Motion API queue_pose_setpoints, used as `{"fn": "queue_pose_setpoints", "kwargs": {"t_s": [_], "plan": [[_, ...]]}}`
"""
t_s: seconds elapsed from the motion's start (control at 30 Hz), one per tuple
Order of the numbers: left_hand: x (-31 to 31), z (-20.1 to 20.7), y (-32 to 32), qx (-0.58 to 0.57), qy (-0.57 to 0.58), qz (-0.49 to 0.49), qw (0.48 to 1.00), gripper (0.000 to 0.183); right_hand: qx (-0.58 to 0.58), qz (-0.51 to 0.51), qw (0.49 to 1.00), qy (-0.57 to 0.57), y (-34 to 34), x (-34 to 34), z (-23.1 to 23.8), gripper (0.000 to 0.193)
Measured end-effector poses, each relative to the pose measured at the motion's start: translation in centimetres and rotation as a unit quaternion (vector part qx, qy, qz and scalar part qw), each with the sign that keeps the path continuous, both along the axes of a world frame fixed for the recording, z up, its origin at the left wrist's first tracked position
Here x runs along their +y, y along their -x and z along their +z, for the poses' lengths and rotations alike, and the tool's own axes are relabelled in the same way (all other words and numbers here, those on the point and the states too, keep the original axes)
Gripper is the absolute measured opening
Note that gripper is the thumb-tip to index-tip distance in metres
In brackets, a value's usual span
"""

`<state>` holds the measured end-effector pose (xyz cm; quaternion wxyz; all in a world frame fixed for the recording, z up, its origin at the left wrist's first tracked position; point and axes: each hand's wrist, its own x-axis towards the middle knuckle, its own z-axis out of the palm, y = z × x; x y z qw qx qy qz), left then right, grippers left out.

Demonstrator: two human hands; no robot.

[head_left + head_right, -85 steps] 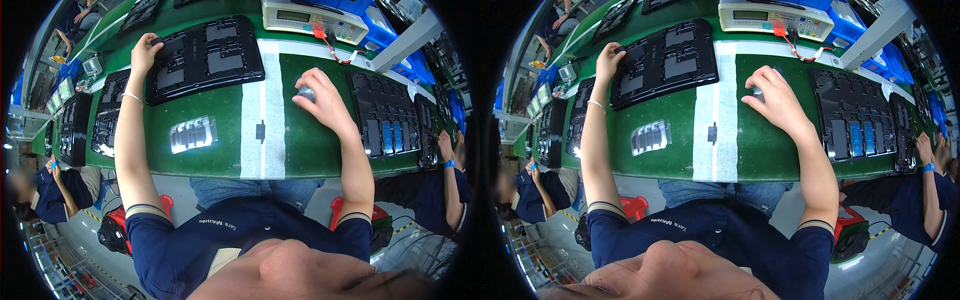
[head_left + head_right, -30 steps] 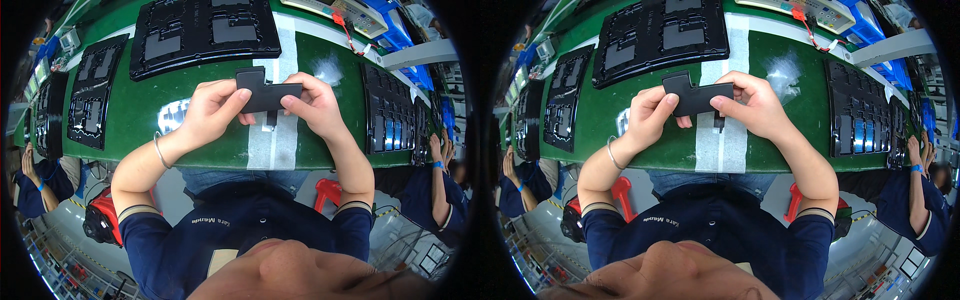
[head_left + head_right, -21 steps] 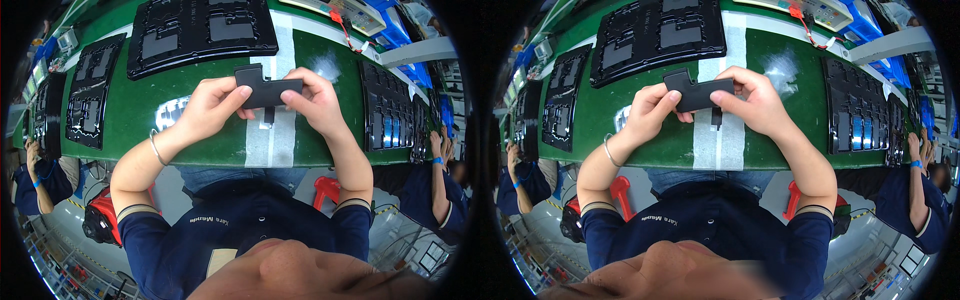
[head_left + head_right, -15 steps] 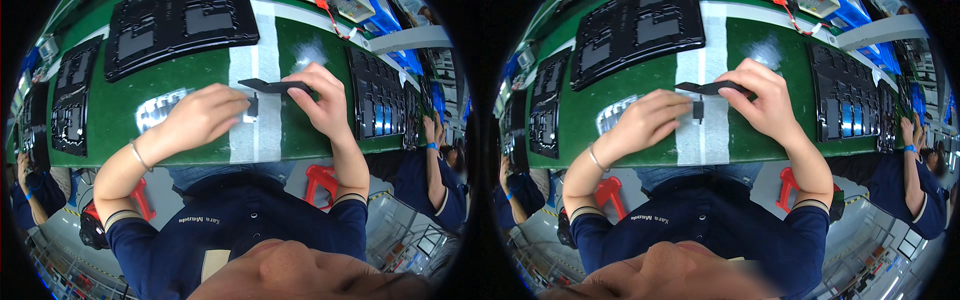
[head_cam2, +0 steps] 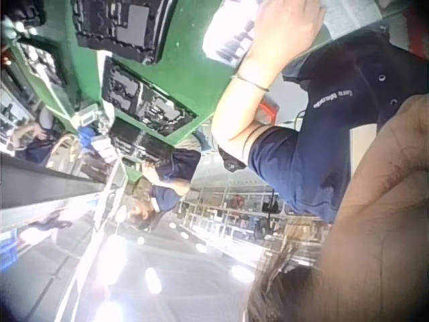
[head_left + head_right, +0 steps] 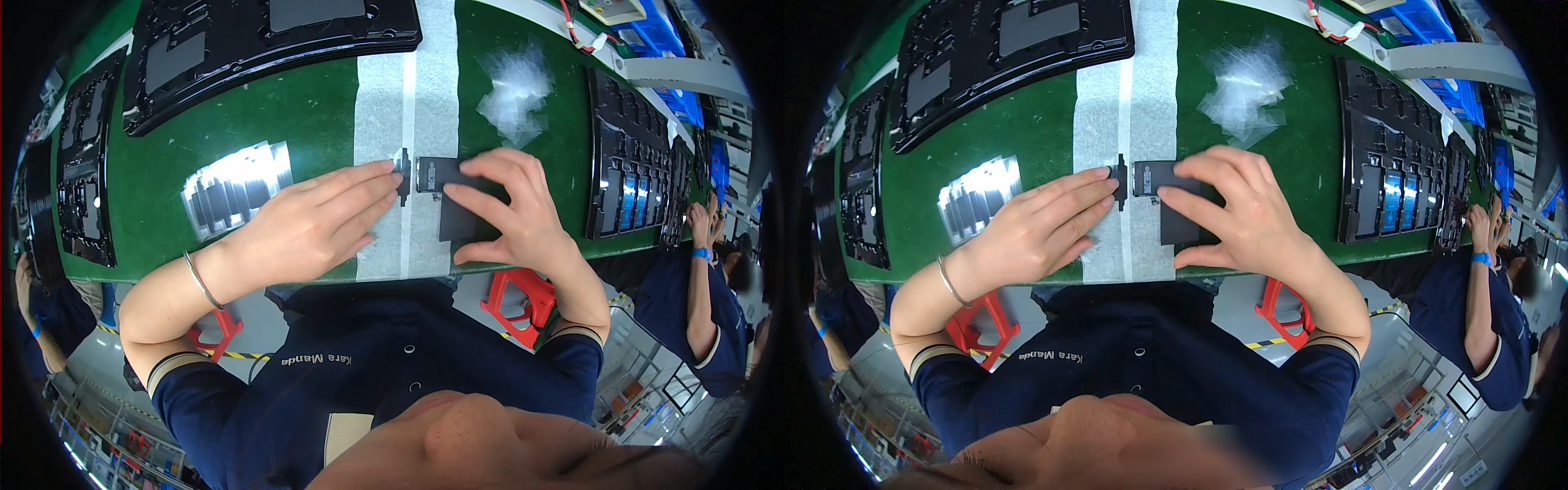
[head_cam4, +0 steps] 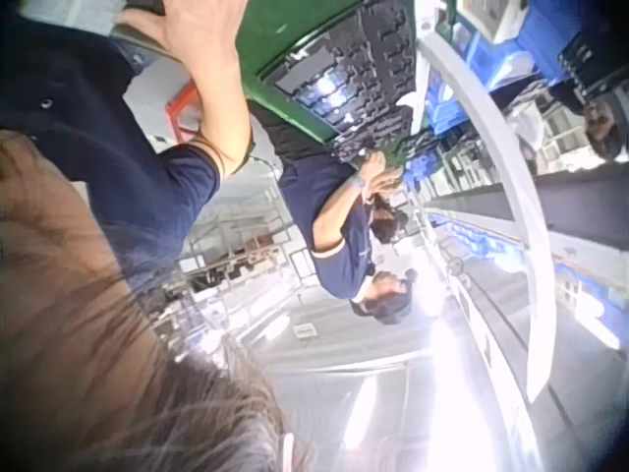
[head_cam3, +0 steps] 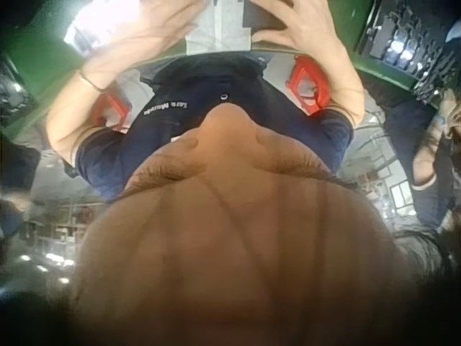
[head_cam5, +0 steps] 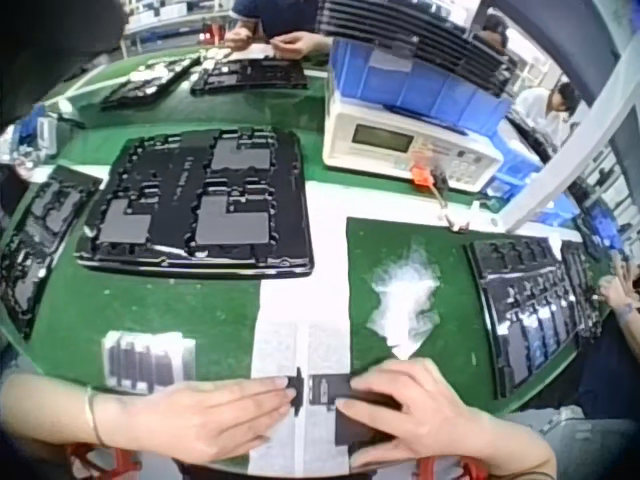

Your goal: The recorder is assembling small black electronic components and placing them into a tray on a factory assembly line.

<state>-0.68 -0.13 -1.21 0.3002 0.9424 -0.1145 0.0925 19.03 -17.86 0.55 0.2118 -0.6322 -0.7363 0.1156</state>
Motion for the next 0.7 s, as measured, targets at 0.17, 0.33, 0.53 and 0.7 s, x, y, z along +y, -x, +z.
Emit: {"fn": "queue_pose_setpoints", "kwargs": {"t_s": [0.17,0.33,0.53,0.7], "plan": [[0.0,-0.02,-0.1,0.023,0.022,0.005,0.999,0.05,0.025,-0.064,0.991,0.115,0.43,0.07,-0.01,0.075],[0.44,-0.26,-0.28,0.038,0.035,-0.002,0.999,0.052,0.055,-0.058,0.989,0.124,0.09,0.58,0.17,0.07],[0.72,-0.37,-0.36,0.04,0.023,-0.012,0.999,0.047,0.082,-0.048,0.991,0.096,0.16,0.86,-0.3,0.059],[0.79,-0.38,-0.34,0.035,0.002,-0.013,0.999,0.039,0.067,-0.039,0.994,0.075,0.43,1.06,-0.7,0.054]]}}
